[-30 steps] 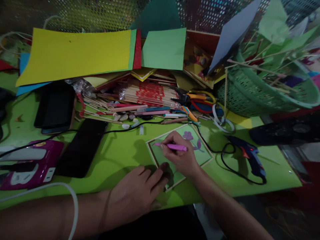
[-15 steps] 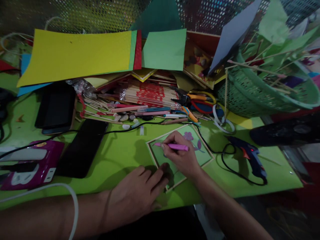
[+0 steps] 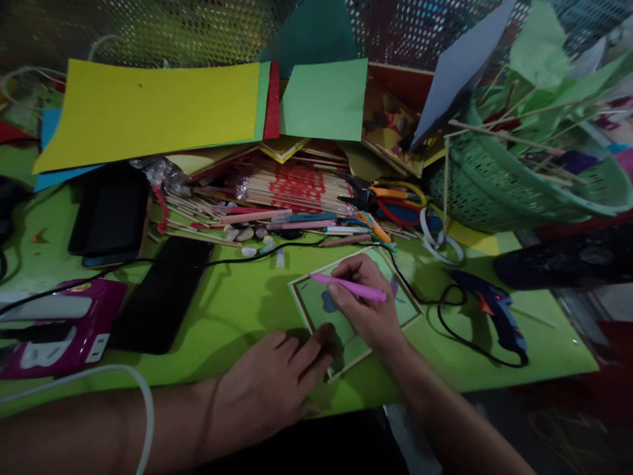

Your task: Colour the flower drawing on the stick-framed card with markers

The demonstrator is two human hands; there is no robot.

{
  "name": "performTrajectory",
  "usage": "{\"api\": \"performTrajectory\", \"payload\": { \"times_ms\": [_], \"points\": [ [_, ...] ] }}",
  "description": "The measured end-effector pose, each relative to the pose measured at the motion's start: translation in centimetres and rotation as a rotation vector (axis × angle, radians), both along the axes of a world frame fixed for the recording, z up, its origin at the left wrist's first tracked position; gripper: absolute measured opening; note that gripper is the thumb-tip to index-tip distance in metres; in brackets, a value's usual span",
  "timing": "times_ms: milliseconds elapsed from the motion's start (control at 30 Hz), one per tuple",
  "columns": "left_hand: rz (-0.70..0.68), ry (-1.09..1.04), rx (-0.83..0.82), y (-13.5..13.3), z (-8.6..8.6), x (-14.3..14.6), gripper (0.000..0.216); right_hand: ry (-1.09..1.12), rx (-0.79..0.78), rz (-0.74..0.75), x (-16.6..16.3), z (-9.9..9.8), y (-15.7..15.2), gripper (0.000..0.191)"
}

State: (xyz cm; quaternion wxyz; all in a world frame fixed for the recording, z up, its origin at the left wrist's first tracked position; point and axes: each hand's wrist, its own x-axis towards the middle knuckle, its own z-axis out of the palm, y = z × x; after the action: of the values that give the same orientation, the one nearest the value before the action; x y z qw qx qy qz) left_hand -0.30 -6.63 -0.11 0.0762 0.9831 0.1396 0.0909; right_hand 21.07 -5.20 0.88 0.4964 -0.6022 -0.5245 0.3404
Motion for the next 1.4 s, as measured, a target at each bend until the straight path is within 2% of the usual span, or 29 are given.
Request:
{"api": "performTrajectory", "payload": {
  "times_ms": [167,400,533,700,867,1000,1400],
  "points": [
    [-0.007,0.019,-0.001,0.0,0.0,0.0,0.062,0.005,0.052,-0.039,0.0,0.5,0.0,0.018],
    [-0.007,0.04,-0.018,0.1,0.2,0.1,0.06,0.092,0.293,-0.309,1.5,1.0,0.3,0.014],
    [0.003,0.059,-0.023,0.2,0.3,0.2,0.063,0.206,0.368,-0.395,2.5,1.8,0.5,0.009],
    [0.002,0.05,-0.025,0.2,0.3,0.3,0.06,0.17,0.324,-0.411,2.7,2.0,0.6,0.01],
    [-0.014,0.102,-0.046,0.2,0.4,0.2,0.06,0.148,0.369,-0.34,1.8,2.1,0.5,0.01],
    [-0.002,0.069,-0.037,0.0,0.1,0.1,0.062,0.109,0.323,-0.316,1.7,1.9,0.2,0.013],
    [0.014,0.017,-0.016,0.1,0.1,0.1,0.061,0.224,0.413,-0.322,1.8,2.1,0.6,0.012]
  ]
}}
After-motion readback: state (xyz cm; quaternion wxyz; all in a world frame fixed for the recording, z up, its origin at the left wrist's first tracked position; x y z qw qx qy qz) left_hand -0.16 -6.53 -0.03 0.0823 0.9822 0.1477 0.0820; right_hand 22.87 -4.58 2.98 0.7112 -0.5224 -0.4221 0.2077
